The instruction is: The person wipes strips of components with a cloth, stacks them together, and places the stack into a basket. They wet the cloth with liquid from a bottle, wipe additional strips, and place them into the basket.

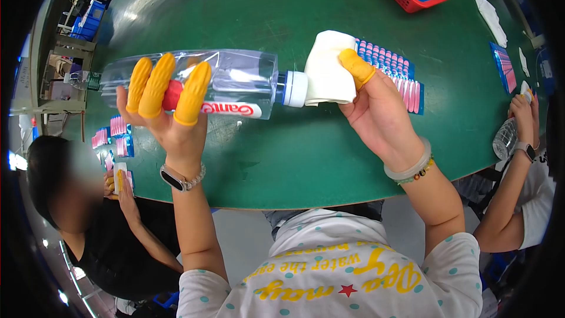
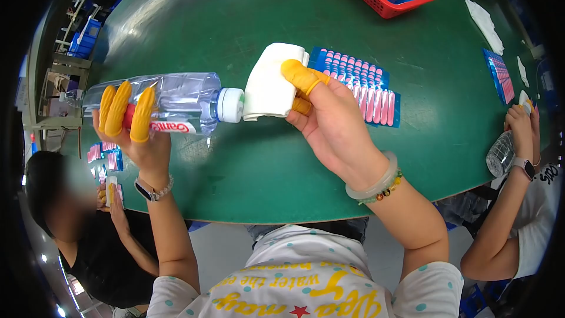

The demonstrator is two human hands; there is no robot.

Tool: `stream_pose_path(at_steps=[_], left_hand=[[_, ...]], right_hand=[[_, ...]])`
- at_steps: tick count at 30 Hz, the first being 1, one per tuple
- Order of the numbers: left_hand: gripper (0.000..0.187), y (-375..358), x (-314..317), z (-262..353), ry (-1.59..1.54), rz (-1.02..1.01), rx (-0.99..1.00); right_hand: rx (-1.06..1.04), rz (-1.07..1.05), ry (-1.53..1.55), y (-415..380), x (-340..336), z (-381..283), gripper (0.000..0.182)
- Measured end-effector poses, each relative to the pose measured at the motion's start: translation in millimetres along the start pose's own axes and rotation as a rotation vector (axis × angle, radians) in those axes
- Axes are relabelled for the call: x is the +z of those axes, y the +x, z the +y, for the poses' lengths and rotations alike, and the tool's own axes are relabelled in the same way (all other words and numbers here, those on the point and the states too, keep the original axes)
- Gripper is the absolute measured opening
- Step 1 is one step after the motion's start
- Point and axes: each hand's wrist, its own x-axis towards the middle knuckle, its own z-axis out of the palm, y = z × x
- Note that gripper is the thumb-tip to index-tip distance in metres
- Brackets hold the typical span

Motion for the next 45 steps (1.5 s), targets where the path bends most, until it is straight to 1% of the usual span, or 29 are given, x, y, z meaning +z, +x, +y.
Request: stream_pose_path(at_steps=[1, 2, 3, 5, 6, 7, 9, 10, 11, 13, 14, 17, 19, 20, 22, 23, 24, 26, 27, 28, 30, 31, 32, 33, 36, 37, 38, 44, 45], left_hand=[[0.041, 2.6, 2.1, -0.8, -0.012, -0.051, -0.005], [0.055, 4.8, 4.3, -0.3, -0.049, -0.100, -0.019], [0.055, 6.2, 7.6, 1.8, -0.049, -0.098, -0.020], [0.058, 9.0, 15.9, 7.0, -0.248, -0.192, -0.160], [0.064, 9.8, 21.5, 7.2, -0.287, -0.218, -0.174], [0.064, 12.3, 27.0, 8.2, -0.288, -0.218, -0.178], [0.066, 18.6, 38.0, 9.9, -0.568, -0.289, -0.451], [0.070, 19.9, 45.1, 9.2, -0.724, -0.273, -0.588], [0.070, 25.0, 51.3, 5.9, -0.724, -0.268, -0.591], [0.071, 37.0, 65.0, -3.1, -1.056, -0.139, -0.853], [0.075, 38.9, 74.7, -10.2, -1.092, -0.121, -0.922], [0.077, 32.8, 101.4, -17.9, -1.139, -0.110, -0.981], [0.079, 31.9, 110.0, -16.3, -1.134, -0.100, -0.979], [0.081, 29.6, 111.9, -17.2, -1.112, -0.111, -0.976], [0.084, 29.0, 107.7, -12.3, -1.086, -0.122, -0.977], [0.071, 25.4, 100.9, -7.6, -0.964, -0.007, -0.954], [0.058, 23.1, 91.1, -1.6, -0.840, 0.107, -0.924], [0.055, 18.9, 34.1, 15.2, -1.242, 0.415, -0.927], [0.057, 14.6, 7.2, 41.1, -1.414, 0.471, -0.795], [0.063, 15.8, -26.7, 56.3, -1.838, 0.326, -0.567], [0.057, 41.9, -80.2, 133.9, -2.181, 0.537, -0.929], [0.074, 54.1, -92.0, 165.4, -2.337, 0.769, -1.019], [0.074, 50.0, -96.5, 161.4, -2.300, 0.776, -1.021], [0.074, 44.0, -111.9, 198.6, -2.273, 0.790, -1.022], [0.075, 34.9, -131.9, 236.5, -2.220, 0.837, -1.008], [0.075, 31.1, -142.2, 262.6, -2.215, 0.841, -0.992], [0.075, 32.4, -135.6, 284.7, -2.214, 0.840, -0.978], [0.076, 29.0, -121.3, 270.1, -2.252, 0.839, -0.921], [0.076, 30.4, -114.4, 231.0, -2.268, 0.843, -0.916]], right_hand=[[0.006, 0.005, 0.013, 1.0, -0.3, 0.3, 0.020], [0.005, 0.006, 0.012, 2.0, -1.3, 0.7, 0.020], [0.014, -0.001, 0.059, 3.3, -2.7, 1.2, 0.021], [0.023, -0.005, 0.104, 6.5, -6.0, 1.6, 0.021], [0.030, -0.042, 0.123, 8.0, -8.7, 1.5, 0.021], [0.039, -0.078, 0.141, 8.4, -10.4, 1.4, 0.021], [0.033, -0.092, 0.138, 7.1, -10.3, 1.3, 0.021], [0.023, -0.108, 0.138, 7.2, -9.6, 0.5, 0.022], [0.024, -0.109, 0.132, 8.6, -11.9, 0.3, 0.022], [0.025, -0.155, 0.178, 12.1, -19.6, -0.2, 0.030], [0.026, -0.154, 0.170, 11.7, -17.9, -2.6, 0.030], [-0.025, -0.073, 0.160, 9.7, -11.5, -15.2, 0.031], [-0.117, 0.044, 0.191, 12.5, -11.4, -22.2, 0.031], [-0.156, 0.013, 0.163, 15.6, -20.0, -26.8, 0.031], [-0.178, 0.011, 0.251, 13.2, -19.6, -36.3, 0.028], [-0.188, -0.011, 0.311, 12.8, -21.8, -40.7, 0.027], [-0.213, 0.026, 0.357, 13.4, -22.7, -44.9, 0.026], [-0.286, 0.008, 0.342, 11.3, -28.7, -53.0, 0.025], [-0.304, -0.028, 0.331, 11.2, -35.3, -55.3, 0.024], [-0.300, -0.053, 0.342, 10.3, -41.5, -56.5, 0.024], [-0.264, -0.084, 0.368, 9.3, -45.1, -60.7, 0.025], [-0.244, -0.074, 0.369, 9.8, -44.6, -62.2, 0.025], [-0.245, -0.064, 0.362, 11.6, -45.3, -61.5, 0.026], [-0.249, -0.050, 0.349, 12.8, -45.3, -60.6, 0.026], [-0.237, 0.006, 0.340, 14.6, -47.6, -58.5, 0.025], [-0.253, 0.034, 0.348, 15.5, -47.2, -57.3, 0.024], [-0.273, 0.064, 0.323, 15.2, -43.9, -55.9, 0.023], [-0.219, 0.005, 0.335, 18.6, -50.7, -53.6, 0.022], [-0.229, 0.011, 0.331, 17.6, -50.9, -54.5, 0.022]])
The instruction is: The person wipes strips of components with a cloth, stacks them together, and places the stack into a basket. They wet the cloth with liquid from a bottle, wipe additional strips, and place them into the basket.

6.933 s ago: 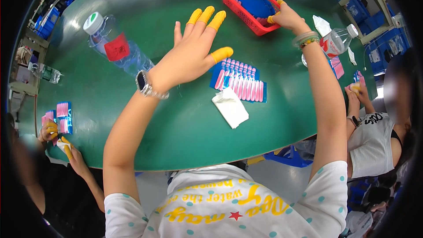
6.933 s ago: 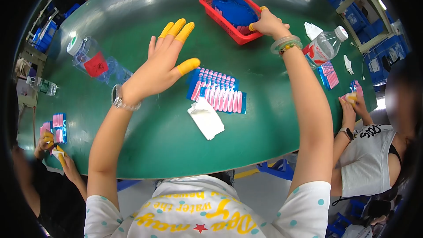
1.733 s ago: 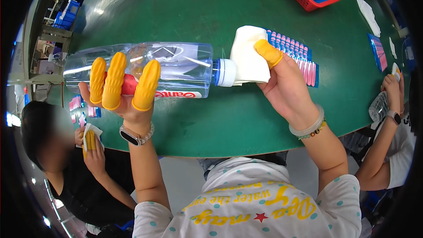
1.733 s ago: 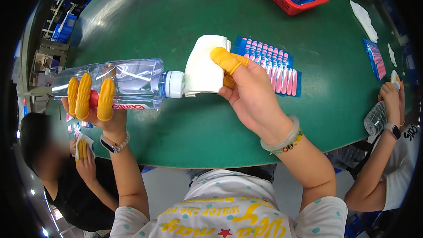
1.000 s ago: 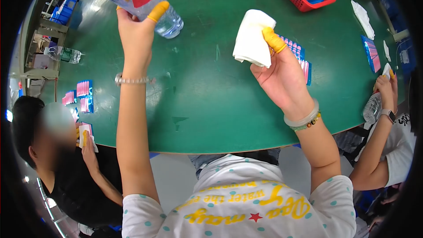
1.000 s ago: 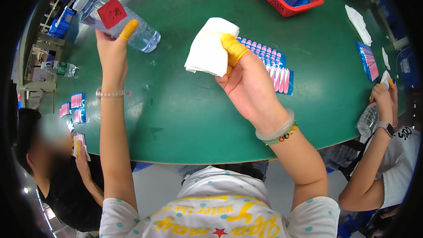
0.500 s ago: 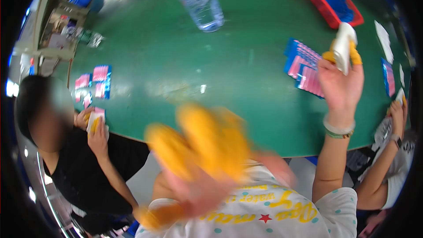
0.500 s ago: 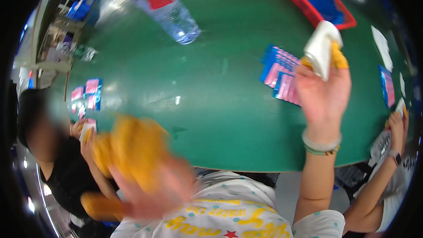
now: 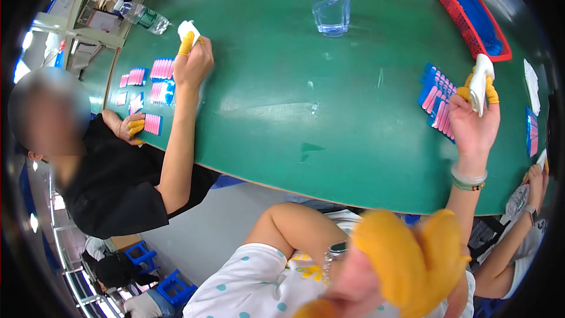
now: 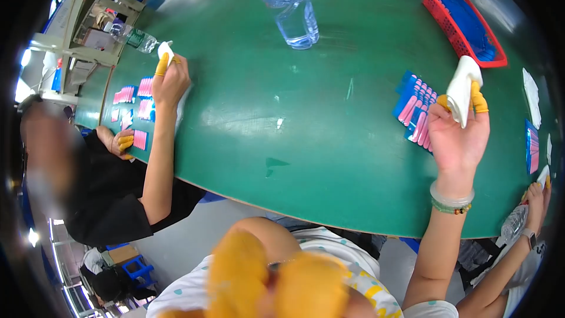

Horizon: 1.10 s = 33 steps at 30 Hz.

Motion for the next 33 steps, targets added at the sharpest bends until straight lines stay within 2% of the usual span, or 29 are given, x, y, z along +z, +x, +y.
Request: stream_pose_path(at_steps=[2, 5, 11, 20, 21, 22, 23, 24, 25, 27, 29, 30, 31, 33], left_hand=[[0.076, 34.4, -17.5, -0.8, -0.022, -0.010, -0.017], [0.077, 7.6, -8.9, 5.8, -0.037, -0.007, -0.021], [0.078, -20.9, -2.9, -24.1, -0.077, -0.028, -0.015], [0.079, -21.9, -5.2, -18.2, -0.201, -0.055, -0.035], [0.071, 2.3, -22.3, 3.3, -0.279, -0.126, -0.286], [0.073, -28.3, -50.6, 14.5, -0.170, 0.006, -0.312], [0.072, -12.3, -64.3, 23.9, 0.064, -0.032, -0.501], [0.074, -23.1, -90.9, 27.3, 0.058, -0.015, -0.541], [0.075, -11.1, -83.9, 40.8, 0.365, 0.188, -0.689], [0.067, 36.2, -63.2, 49.3, 0.178, 0.148, -0.595], [0.057, 59.9, -27.3, 59.4, 0.081, 0.065, -0.240], [0.053, 67.8, -17.3, 71.7, -0.036, -0.078, -0.219], [0.050, 79.5, -19.7, 78.3, -0.286, -0.268, -0.257], [0.044, 81.9, -12.0, 76.5, -0.320, -0.269, -0.285]], right_hand=[[-0.011, 0.019, -0.027, -0.4, 3.2, 5.0, 0.023], [-0.012, 0.045, -0.033, -2.3, 8.4, 8.9, 0.024], [-0.002, 0.056, -0.018, -2.6, 12.9, 10.4, 0.025], [0.044, 0.015, 0.014, -2.3, 10.5, 7.7, 0.020], [0.035, 0.009, 0.000, -2.5, 9.5, 7.5, 0.020], [0.023, 0.003, -0.015, -2.6, 9.5, 8.1, 0.020], [0.026, 0.011, 0.006, -2.0, 7.8, 7.7, 0.020], [0.029, 0.020, 0.027, -1.1, 6.6, 7.3, 0.020], [-0.001, 0.047, -0.006, -0.9, 7.7, 8.5, 0.020], [-0.002, 0.041, 0.005, -3.3, 12.1, 10.0, 0.021], [-0.002, 0.066, 0.001, -4.6, 12.8, 11.2, 0.021], [0.009, 0.055, 0.014, -4.2, 12.7, 12.4, 0.021], [0.024, 0.038, 0.028, -4.0, 12.7, 13.4, 0.021], [0.028, 0.028, 0.017, -2.1, 8.1, 13.4, 0.021]])
